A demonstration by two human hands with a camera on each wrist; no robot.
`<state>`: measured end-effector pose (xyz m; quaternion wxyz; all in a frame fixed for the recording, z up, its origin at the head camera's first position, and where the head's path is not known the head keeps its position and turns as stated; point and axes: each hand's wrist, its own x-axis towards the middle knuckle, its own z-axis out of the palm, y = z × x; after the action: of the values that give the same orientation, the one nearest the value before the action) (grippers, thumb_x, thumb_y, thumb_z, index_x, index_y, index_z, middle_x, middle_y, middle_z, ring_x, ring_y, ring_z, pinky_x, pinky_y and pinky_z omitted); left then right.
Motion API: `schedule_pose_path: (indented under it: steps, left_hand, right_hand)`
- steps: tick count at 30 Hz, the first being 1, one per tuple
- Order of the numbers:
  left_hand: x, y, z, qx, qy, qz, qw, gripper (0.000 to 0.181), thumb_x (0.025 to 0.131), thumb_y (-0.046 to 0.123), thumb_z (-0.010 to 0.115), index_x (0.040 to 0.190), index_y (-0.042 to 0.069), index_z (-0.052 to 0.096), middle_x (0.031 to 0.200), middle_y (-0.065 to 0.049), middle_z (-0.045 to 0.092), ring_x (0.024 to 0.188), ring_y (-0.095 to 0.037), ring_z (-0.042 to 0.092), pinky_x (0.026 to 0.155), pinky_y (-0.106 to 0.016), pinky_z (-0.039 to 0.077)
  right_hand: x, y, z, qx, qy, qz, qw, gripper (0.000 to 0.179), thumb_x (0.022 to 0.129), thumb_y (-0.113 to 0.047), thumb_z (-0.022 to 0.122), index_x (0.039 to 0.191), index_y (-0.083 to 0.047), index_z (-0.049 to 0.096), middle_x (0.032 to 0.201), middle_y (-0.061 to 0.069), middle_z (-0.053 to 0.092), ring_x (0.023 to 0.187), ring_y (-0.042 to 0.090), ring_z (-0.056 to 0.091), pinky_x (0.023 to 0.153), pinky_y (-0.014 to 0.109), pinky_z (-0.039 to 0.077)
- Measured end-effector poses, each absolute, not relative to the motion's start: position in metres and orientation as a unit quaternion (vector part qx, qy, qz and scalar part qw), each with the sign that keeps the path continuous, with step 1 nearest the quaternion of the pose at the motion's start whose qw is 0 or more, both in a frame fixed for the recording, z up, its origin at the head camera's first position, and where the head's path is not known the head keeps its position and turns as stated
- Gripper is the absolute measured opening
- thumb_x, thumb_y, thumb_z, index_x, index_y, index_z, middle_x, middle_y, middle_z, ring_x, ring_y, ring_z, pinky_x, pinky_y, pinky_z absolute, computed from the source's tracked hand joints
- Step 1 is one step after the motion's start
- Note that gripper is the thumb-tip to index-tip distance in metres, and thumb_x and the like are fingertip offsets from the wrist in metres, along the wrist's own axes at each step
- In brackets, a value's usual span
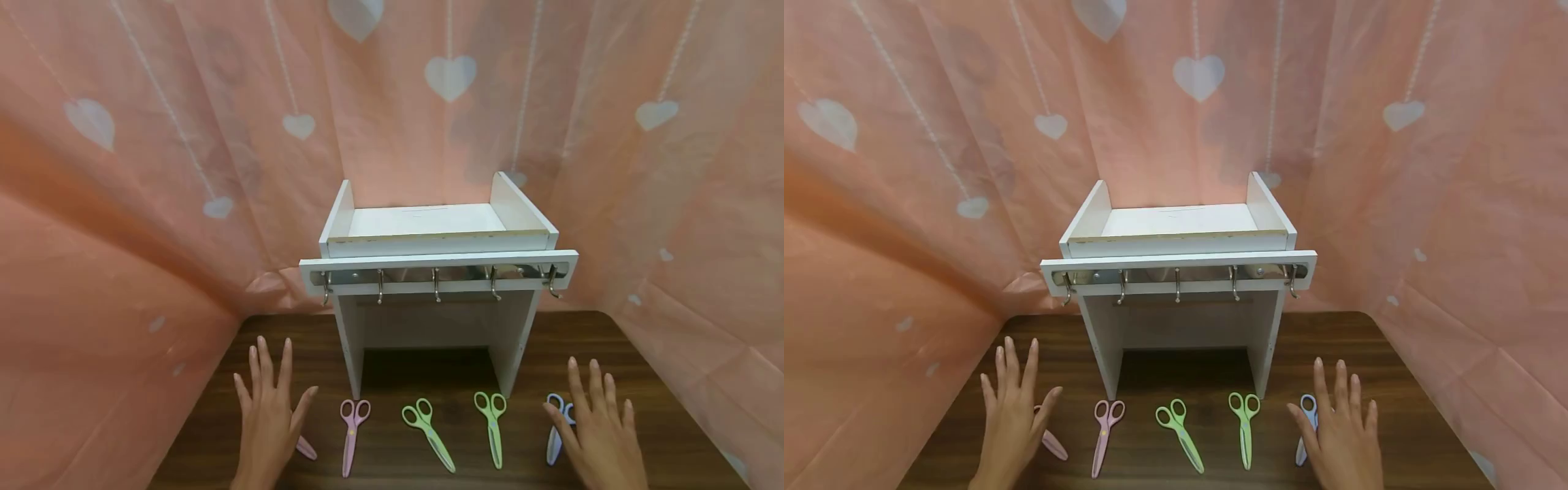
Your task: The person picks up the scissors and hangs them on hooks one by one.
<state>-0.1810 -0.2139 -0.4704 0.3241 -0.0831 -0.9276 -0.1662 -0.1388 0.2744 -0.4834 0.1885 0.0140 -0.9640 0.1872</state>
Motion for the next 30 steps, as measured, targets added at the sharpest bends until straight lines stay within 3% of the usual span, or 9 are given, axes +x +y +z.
schedule_pose_path:
  steps: [8,14,19,24,30]
  left_hand:
    - [-0.195,-0.206,-0.448,-0.123,-0.885,-0.22,0.392,0.067,0.106,0.05,0.046,0.162,0.019,0.027,0.169,-0.018,0.01,0.154,-0.04,0.011,0.119,-0.068,0.01]
    - [-0.205,-0.201,-0.432,-0.145,-0.854,-0.28,0.413,0.058,0.109,0.037,0.046,0.161,0.018,0.03,0.169,-0.01,0.014,0.154,-0.038,0.016,0.122,-0.06,0.017]
    - [-0.216,-0.196,-0.42,-0.169,-0.823,-0.33,0.431,0.055,0.109,0.028,0.047,0.16,0.015,0.032,0.169,-0.01,0.017,0.154,-0.039,0.016,0.119,-0.06,0.025]
    - [-0.223,-0.193,-0.412,-0.196,-0.786,-0.363,0.461,0.053,0.108,0.021,0.051,0.158,0.009,0.036,0.166,-0.016,0.024,0.151,-0.044,0.021,0.122,-0.053,0.023]
    - [-0.23,-0.19,-0.403,-0.222,-0.762,-0.37,0.483,0.052,0.109,0.025,0.049,0.155,0.003,0.04,0.165,-0.015,0.028,0.152,-0.04,0.023,0.123,-0.046,0.023]
  right_hand:
    - [-0.138,0.27,-0.49,0.012,-0.941,0.252,0.225,0.081,0.107,-0.034,0.051,0.163,-0.007,-0.001,0.165,0.03,0.002,0.15,0.052,0.006,0.113,0.075,0.011]
    - [-0.135,0.273,-0.497,-0.019,-0.942,0.253,0.218,0.087,0.105,-0.035,0.056,0.162,-0.005,-0.002,0.163,0.034,0.004,0.137,0.064,0.026,0.098,0.078,0.031]
    - [-0.136,0.277,-0.501,-0.043,-0.949,0.247,0.191,0.089,0.105,-0.037,0.055,0.161,0.0,-0.004,0.158,0.041,0.007,0.127,0.07,0.033,0.091,0.08,0.035]
    - [-0.136,0.278,-0.504,-0.067,-0.956,0.244,0.148,0.09,0.105,-0.039,0.053,0.159,0.004,-0.006,0.154,0.047,0.011,0.124,0.072,0.033,0.089,0.08,0.037]
    - [-0.138,0.281,-0.509,-0.088,-0.959,0.251,0.1,0.091,0.106,-0.041,0.049,0.157,0.005,-0.01,0.154,0.047,0.006,0.125,0.07,0.032,0.091,0.08,0.038]
